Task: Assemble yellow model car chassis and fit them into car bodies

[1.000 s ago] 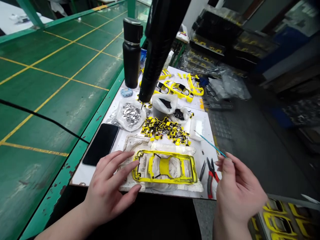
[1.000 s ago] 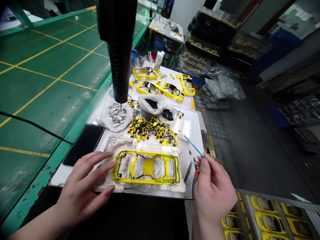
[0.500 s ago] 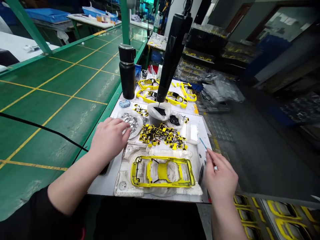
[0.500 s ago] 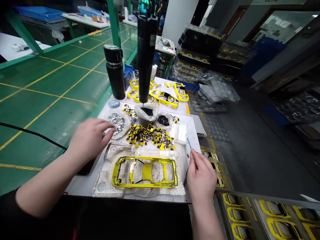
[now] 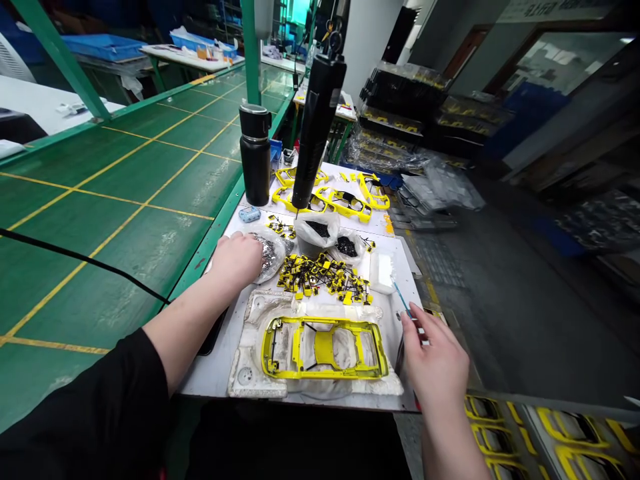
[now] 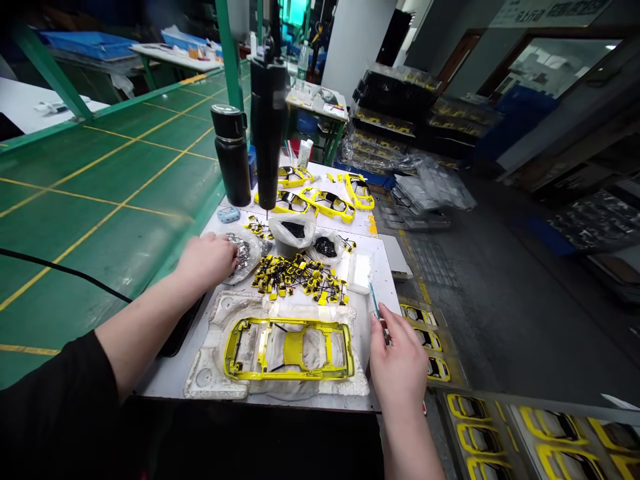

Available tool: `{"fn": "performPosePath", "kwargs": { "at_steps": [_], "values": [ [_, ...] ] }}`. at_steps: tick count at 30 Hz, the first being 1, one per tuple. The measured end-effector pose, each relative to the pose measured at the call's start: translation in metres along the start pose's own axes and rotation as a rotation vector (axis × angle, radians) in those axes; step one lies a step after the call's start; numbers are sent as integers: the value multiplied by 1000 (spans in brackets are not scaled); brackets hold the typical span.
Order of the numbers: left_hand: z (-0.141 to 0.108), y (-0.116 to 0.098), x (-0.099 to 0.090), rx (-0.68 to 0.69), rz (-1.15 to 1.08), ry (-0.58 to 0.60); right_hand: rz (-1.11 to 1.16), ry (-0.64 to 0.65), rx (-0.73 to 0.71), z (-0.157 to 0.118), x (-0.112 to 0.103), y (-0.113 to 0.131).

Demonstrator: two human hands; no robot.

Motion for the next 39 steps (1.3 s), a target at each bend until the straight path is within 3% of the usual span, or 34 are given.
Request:
{"fn": "performPosePath", "kwargs": {
  "at_steps": [8,15,20,23,33,39],
  "values": [
    [-1,5,0,-11,-40,-18,46,-66,-3,-4,-27,21],
    [-1,13,2,-79,-110,-49,45,183,44,-12,-42,18],
    [2,15,2,-48,-115,-37,28,510,79,-16,-36,7],
    [2,16,1,-52,-111,-30,54,600,58,-22,-31,7],
    [-20,14,-3,-98,-160,-75,-226,649,229,-29,-9,-29],
    [-16,12,0,-12,-224,-122,-170,685,260,-27,6,-33]
  ]
}}
Point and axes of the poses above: each hand's wrist, its own z-axis towards the middle knuckle, its own x-axis out of the palm, y = z × x, the point moved 3 cm from there along z, towards the middle knuckle, and after that the axes turned 7 degrees about -x, right-handed, at the moved point
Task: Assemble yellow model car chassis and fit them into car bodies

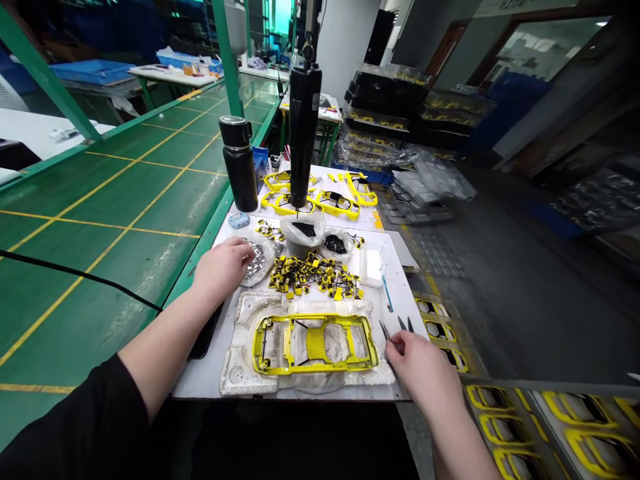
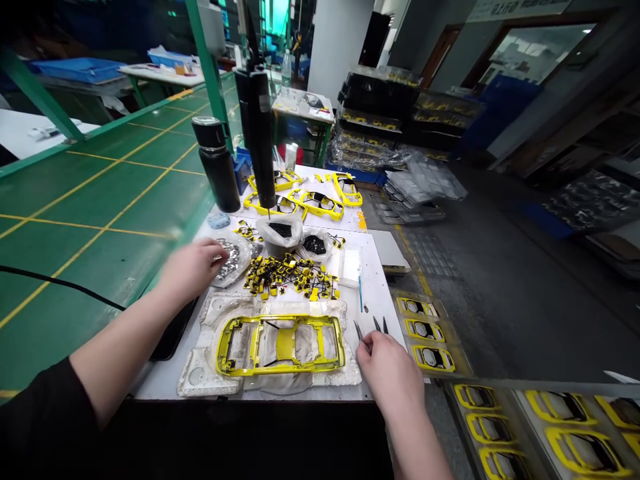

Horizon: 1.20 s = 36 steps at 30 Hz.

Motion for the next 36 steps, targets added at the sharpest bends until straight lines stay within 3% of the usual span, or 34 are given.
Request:
{"fn": "performPosePath", "kwargs": {
  "at_steps": [9,14,19,23,36],
  "values": [
    [2,8,7,-106,-72,1,358,-24,-47,-16,-3,-5],
    [-7,-3,2,-93,-190,-11,521,-5,-105,-28,6,-4],
    [-19,-18,5,-58,-288,-20,708,-22,-61,-39,9,-4],
    [-21,-20,9,-63,-305,-27,735,21,-39,-47,11,-1],
    [-23,-14,9,-155,-361,-99,731,-19,55,-57,19,4]
  ]
}}
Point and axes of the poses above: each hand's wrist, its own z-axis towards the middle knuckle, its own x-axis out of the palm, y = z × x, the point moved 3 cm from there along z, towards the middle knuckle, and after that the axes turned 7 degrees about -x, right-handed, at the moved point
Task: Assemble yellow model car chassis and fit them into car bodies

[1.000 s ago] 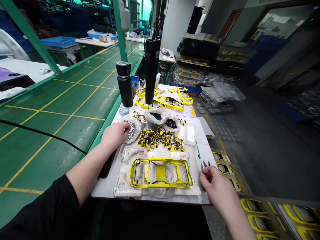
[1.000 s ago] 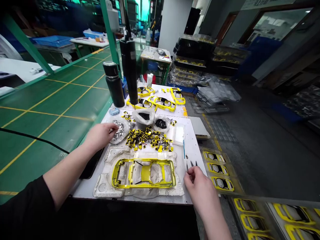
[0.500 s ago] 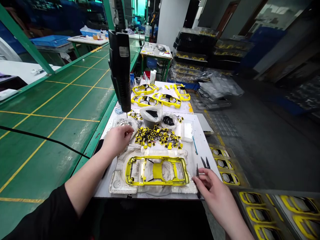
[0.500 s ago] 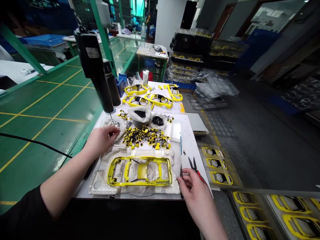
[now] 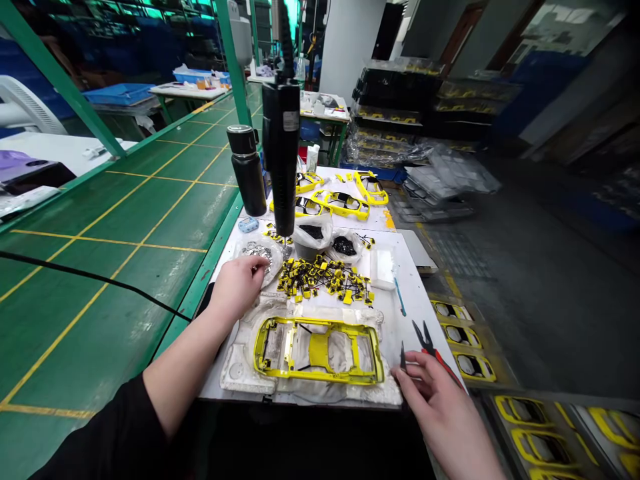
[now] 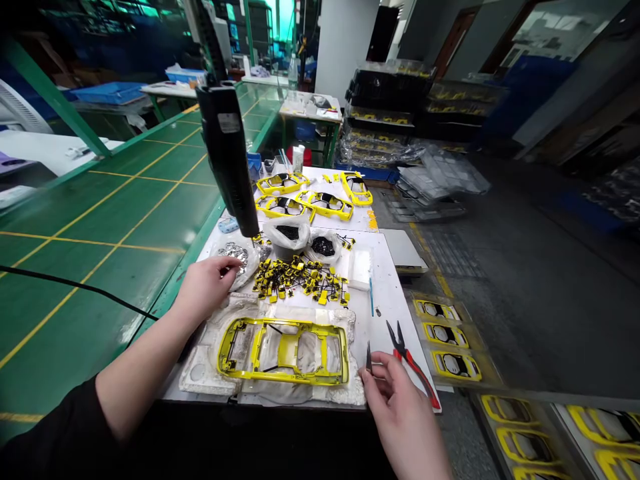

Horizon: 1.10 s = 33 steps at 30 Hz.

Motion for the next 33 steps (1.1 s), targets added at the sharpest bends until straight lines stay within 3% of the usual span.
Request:
{"fn": "performPosePath", "kwargs": {
  "at_steps": [7,11,20,25,29,33],
  "values": [
    [-6,6,-9,-90,-193,-29,-236,-104,-70,3,-21,18],
    [-22,5,-22,-149,-355,-5,-302,-169,-262,-2,-25,51],
    [-75,-12,-50,-201,-644,115,-122,10,-646,-8,18,123],
    [-95,-17,-61,-52,-602,135,-83,125,-771,-8,41,145],
    [-109,-26,-65,191,-561,198,-75,192,-781,-8,51,155],
    [-120,-30,-63,312,-552,227,-69,268,-776,-12,59,160]
  ]
}}
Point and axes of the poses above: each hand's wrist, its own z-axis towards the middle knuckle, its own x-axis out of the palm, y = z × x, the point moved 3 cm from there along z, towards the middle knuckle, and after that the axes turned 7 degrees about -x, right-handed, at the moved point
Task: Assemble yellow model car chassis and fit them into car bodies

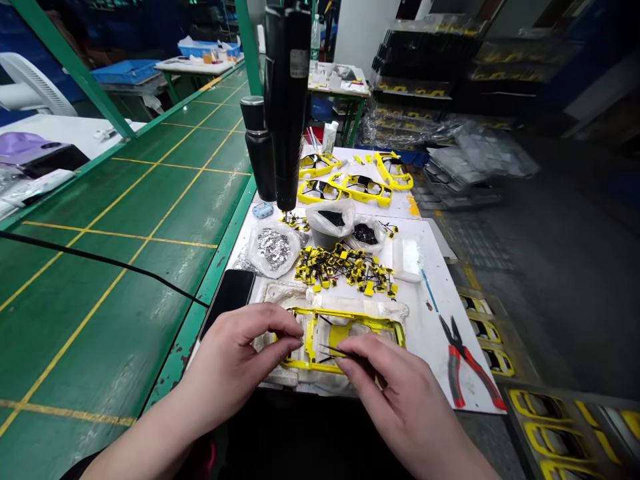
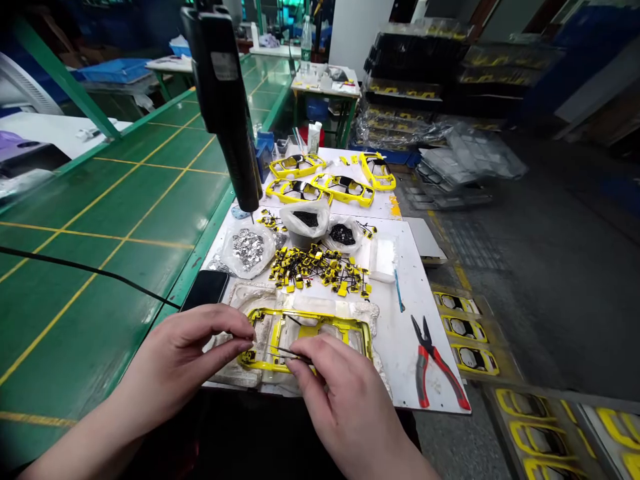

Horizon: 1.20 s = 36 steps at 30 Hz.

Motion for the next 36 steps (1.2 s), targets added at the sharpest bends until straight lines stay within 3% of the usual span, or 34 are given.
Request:
{"fn": "performPosePath", "kwargs": {
  "at_steps": [13,23,36],
  "values": [
    [-15,1,14,83,34,24,65,46,102,0,15,6],
    [-23,2,13,110,71,5,89,85,81,1,18,6],
    [-30,8,12,55,55,-2,51,98,75,7,23,10]
  ]
}}
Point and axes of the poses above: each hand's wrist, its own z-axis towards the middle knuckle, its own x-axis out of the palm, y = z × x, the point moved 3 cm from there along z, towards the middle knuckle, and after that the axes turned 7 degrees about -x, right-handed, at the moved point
